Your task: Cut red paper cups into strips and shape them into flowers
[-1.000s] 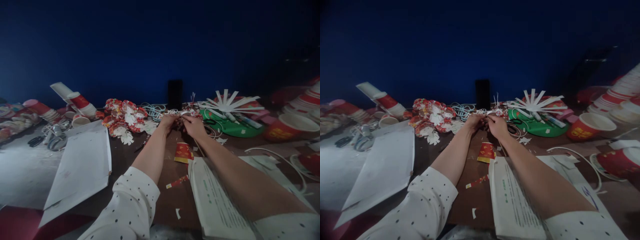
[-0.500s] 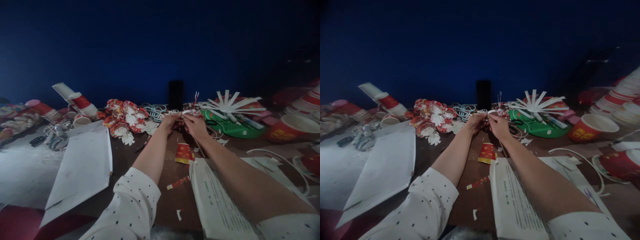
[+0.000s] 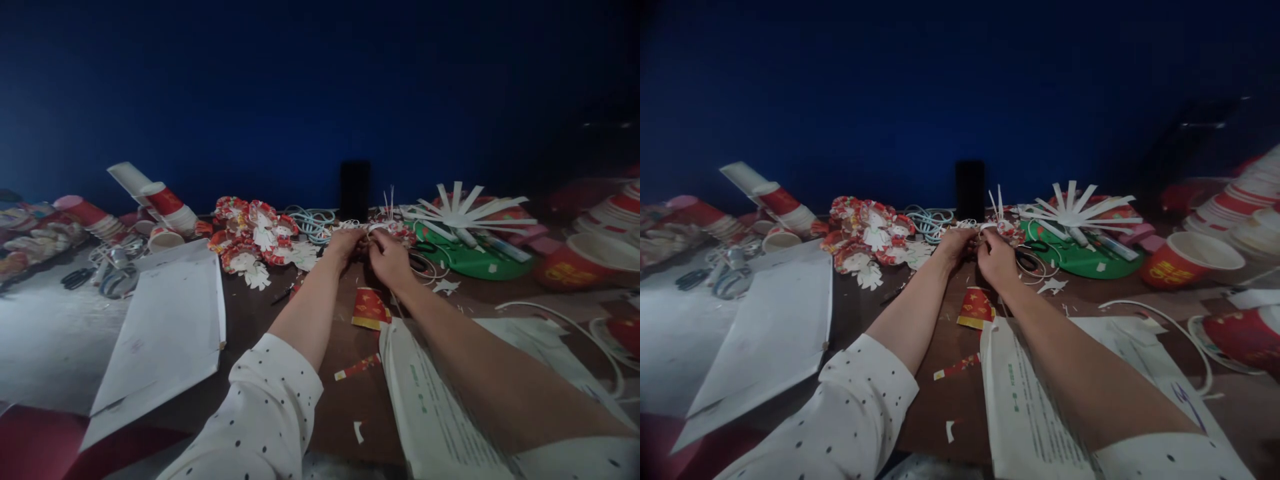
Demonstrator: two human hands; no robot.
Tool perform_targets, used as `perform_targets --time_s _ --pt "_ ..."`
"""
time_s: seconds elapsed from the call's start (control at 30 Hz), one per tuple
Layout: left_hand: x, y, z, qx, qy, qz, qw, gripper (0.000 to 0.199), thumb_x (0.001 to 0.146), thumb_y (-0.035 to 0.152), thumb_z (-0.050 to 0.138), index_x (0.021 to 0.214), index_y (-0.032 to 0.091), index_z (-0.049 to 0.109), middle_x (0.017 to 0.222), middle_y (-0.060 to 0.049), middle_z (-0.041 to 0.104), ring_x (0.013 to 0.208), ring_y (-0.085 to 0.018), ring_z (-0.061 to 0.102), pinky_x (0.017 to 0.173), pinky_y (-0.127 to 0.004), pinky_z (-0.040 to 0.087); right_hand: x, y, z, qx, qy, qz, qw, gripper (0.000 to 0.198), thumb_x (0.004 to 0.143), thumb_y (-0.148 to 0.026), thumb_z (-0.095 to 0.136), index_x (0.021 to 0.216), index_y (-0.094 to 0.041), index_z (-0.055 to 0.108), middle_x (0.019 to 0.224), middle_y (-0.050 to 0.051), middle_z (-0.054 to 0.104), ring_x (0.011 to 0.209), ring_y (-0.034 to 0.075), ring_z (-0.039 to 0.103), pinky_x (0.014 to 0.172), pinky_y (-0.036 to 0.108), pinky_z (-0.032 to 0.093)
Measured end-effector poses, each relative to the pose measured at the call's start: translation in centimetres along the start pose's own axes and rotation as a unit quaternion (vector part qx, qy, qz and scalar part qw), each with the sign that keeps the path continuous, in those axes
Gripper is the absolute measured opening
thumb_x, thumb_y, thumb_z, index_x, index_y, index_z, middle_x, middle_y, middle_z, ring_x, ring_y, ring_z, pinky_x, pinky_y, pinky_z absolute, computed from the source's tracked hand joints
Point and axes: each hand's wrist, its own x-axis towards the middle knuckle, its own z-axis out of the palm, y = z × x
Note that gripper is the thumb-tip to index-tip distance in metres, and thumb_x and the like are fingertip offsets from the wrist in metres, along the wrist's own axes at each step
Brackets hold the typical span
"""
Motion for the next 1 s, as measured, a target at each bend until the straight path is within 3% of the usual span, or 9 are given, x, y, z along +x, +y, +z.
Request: perform_targets --time_s 0.13,0.27,0.37,0.7,1.0 --pt "0.37 -0.13 -0.12 -0.013 -0.005 -0.013 1.0 0.028 0.08 0.009 0.06 0.054 0.015 0.051 0.046 0.004 0.047 0.039 -0.004 0.041 0.042 -0.017 0.027 0.05 -0.08 -0.13 0.036 -0.004 0.025 0.999 0.046 0.082 -0.021 0.048 0.121 -0.014 0.07 0.107 0.013 0.076 0.099 0.028 0.07 0.091 0.041 0.052" --pt "0.56 -0.01 -0.26 -0.037 -0.009 -0.023 0.999 0.023 0.079 0.01 0.063 0.058 0.014 0.054 0.047 0.004 0.047 0.04 -0.005 0.042 0.043 -0.017 0.03 0.04 -0.07 -0.25 0.111 -0.041 0.078 0.99 0.044 0.084 -0.026 0.049 0.122 -0.016 0.07 0.073 0.004 0.073 0.063 0.022 0.067 0.069 0.034 0.054" --pt "0.46 0.12 -0.28 -0.045 -0.018 -0.025 0.998 0.025 0.081 0.01 0.062 0.057 0.014 0.054 0.045 0.005 0.045 0.039 -0.005 0.041 0.043 -0.017 0.03 -0.01 -0.19 -0.29 0.172 -0.056 0.12 0.976 0.043 0.085 -0.029 0.051 0.122 -0.018 0.07 0.059 -0.001 0.065 0.048 0.018 0.059 0.055 0.03 0.05" --pt "0.46 -0.01 -0.15 -0.039 -0.021 -0.013 0.999 0.023 0.082 0.012 0.064 0.06 0.015 0.057 0.049 0.004 0.049 0.043 -0.006 0.044 0.047 -0.017 0.035 0.04 -0.69 -0.43 0.17 -0.047 0.125 0.976 0.036 0.083 -0.028 0.055 0.112 -0.017 0.074 0.055 -0.002 0.061 0.047 0.016 0.057 0.054 0.029 0.049" --pt "0.05 0.51 0.11 -0.041 0.0 -0.034 0.999 0.026 0.082 0.011 0.067 0.058 0.015 0.057 0.051 0.004 0.05 0.047 -0.006 0.045 0.053 -0.018 0.038 -0.05 -0.48 -0.44 0.171 -0.044 0.117 0.977 0.041 0.083 -0.031 0.055 0.116 -0.016 0.073 0.056 -0.002 0.062 0.049 0.017 0.057 0.056 0.029 0.049"
